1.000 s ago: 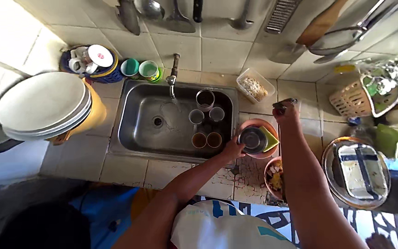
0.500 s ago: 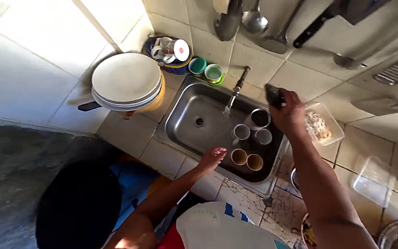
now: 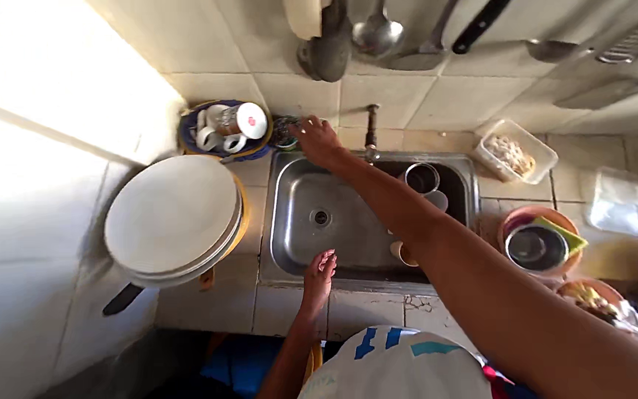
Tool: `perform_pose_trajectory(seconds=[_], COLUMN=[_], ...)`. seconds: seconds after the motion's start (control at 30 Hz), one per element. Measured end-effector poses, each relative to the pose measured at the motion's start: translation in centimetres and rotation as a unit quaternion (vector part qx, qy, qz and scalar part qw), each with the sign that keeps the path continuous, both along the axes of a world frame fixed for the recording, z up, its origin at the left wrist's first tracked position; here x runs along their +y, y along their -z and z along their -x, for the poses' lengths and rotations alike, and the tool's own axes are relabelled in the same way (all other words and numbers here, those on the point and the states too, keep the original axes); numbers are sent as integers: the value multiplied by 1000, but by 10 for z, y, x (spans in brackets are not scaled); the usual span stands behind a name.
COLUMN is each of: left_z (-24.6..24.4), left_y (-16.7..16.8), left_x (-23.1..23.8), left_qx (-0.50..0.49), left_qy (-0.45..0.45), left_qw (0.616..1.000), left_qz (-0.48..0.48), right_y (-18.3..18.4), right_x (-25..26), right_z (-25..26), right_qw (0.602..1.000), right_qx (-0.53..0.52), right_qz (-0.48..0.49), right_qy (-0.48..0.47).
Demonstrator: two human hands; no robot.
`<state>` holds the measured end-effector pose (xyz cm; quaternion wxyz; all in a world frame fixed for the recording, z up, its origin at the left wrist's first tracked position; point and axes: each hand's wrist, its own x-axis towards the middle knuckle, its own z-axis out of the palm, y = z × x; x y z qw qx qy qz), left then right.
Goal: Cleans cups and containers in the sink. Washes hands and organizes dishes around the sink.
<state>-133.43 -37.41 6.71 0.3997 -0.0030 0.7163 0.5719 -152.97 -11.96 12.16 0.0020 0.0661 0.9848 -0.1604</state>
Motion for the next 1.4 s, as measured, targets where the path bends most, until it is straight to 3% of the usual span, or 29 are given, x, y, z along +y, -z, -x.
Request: perform_pose_trajectory(seconds=[0.1, 0.2, 0.27, 0.37, 0.5, 0.6, 0.67, 0.8, 1.0, 1.07, 1.2, 1.3, 1.4], left_z=[8, 26, 37, 44, 64, 87, 100, 111, 99, 86, 75, 57, 47], left_y=[-7, -23, -31, -37, -31, -5, 18, 58, 61, 53, 89, 87, 82], left_x=[25, 68, 106, 176, 282, 337, 354, 360, 328, 304, 276, 251, 247], left_qx=[74, 157, 195, 254, 366, 433, 452, 495, 545, 556, 568, 477, 383], left_qy=[80, 175, 214, 270, 314, 280, 314, 422, 406, 387, 332, 368, 351], left_qw=[994, 971, 956, 927, 876, 855, 829, 744, 724, 729, 752, 789, 835], left_qz=[-15, -35, -42, -59, -4, 61, 98, 152, 114, 99, 47, 121, 180], right_y=[-33, -57, -53, -22, 24, 59, 79, 81, 88, 95, 94, 97, 75], right_x=[36, 106, 161, 217, 237, 244, 254, 245, 234, 234, 231, 234, 245], right_z=[-93, -193, -232, -243, -224, -221, -219, -211, -235, -252, -283, -306, -297], right_qw=[995, 968, 935, 919, 914, 926, 942, 952, 975, 986, 996, 998, 999], right_qx=[72, 62, 22, -60, -139, -115, -86, -140, -97, -33, 0, -23, -23], right_qz=[69, 155, 180, 171, 108, 30, 1, -18, -55, -71, -81, -39, -44], right_qy=[14, 185, 304, 349, 367, 359, 323, 274, 194, 144, 47, -41, 15])
